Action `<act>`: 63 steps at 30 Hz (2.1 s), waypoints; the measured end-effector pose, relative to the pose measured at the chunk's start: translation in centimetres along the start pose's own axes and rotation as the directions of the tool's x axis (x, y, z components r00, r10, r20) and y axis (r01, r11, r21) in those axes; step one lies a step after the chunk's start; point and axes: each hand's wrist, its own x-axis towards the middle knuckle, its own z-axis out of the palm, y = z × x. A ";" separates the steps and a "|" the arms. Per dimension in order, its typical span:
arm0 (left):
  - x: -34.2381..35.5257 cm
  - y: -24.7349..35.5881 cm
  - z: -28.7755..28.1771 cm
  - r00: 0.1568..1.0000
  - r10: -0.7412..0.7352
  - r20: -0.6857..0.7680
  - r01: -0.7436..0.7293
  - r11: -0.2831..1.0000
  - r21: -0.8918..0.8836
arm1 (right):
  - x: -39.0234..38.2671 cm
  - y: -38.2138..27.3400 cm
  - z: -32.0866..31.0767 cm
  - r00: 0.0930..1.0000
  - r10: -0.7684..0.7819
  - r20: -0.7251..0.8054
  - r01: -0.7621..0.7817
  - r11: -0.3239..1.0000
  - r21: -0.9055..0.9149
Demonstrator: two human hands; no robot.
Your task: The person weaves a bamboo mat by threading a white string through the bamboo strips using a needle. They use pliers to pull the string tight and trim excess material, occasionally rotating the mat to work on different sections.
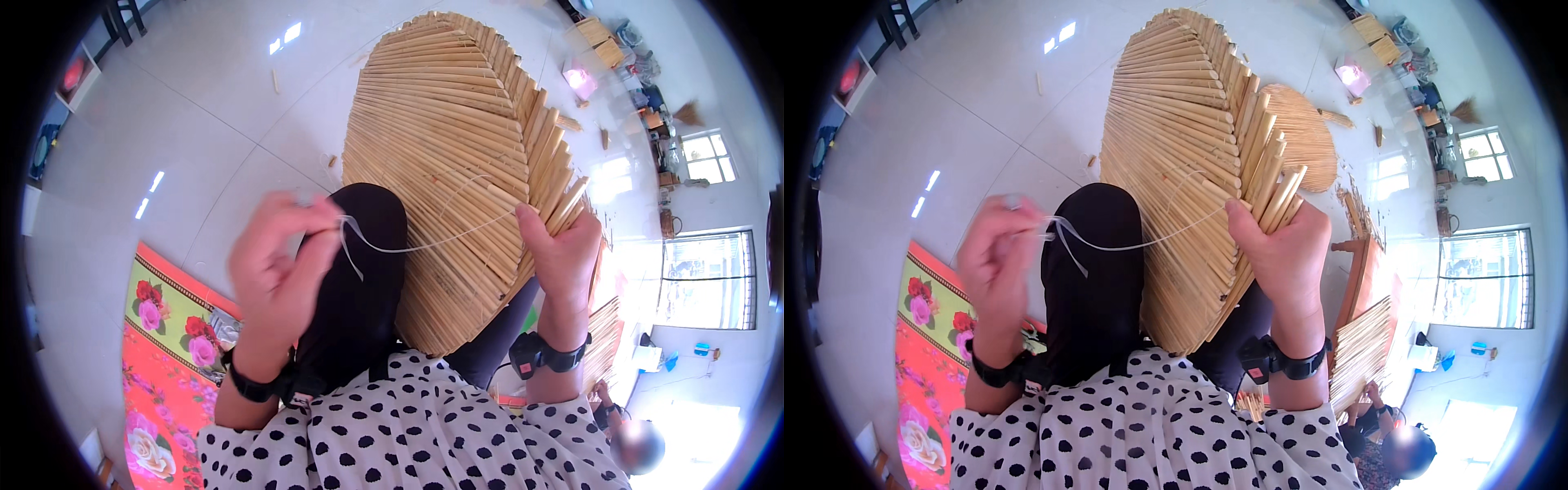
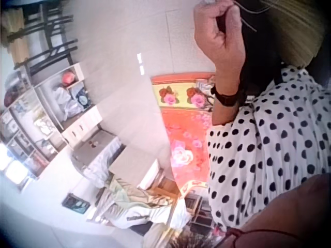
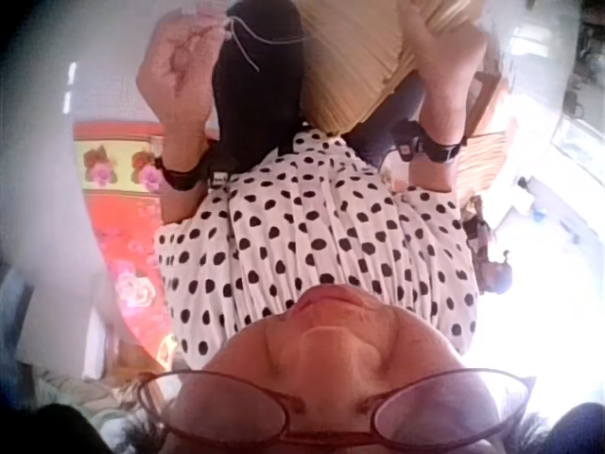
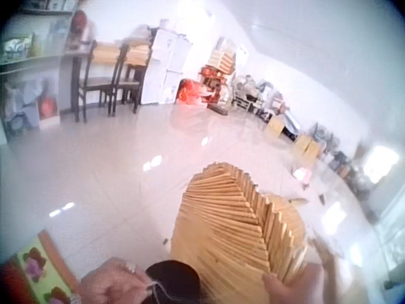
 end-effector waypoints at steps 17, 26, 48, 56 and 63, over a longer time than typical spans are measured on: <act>4.4 -3.9 13.0 0.919 -0.334 0.208 0.387 0.864 -0.321 | 0.6 -0.7 -0.2 0.992 0.129 -0.002 -0.129 0.991 0.034; 5.4 -4.0 12.6 0.895 -0.359 0.265 0.429 0.856 -0.288 | 0.6 -0.1 -1.2 0.988 0.114 0.106 -0.139 0.954 0.266; 5.8 -4.6 12.6 0.848 -0.421 0.321 0.500 0.837 -0.223 | 1.0 1.2 -1.8 0.960 0.232 0.154 -0.266 0.928 0.262; 5.4 -4.3 13.2 0.947 -0.235 0.218 0.282 0.934 -0.220 | 1.0 1.9 -1.5 0.974 0.183 0.131 -0.211 0.947 0.242; 5.7 -4.2 12.2 0.904 -0.306 0.299 0.392 0.871 -0.295 | 0.1 2.9 -1.2 0.972 0.136 0.191 -0.204 0.893 0.401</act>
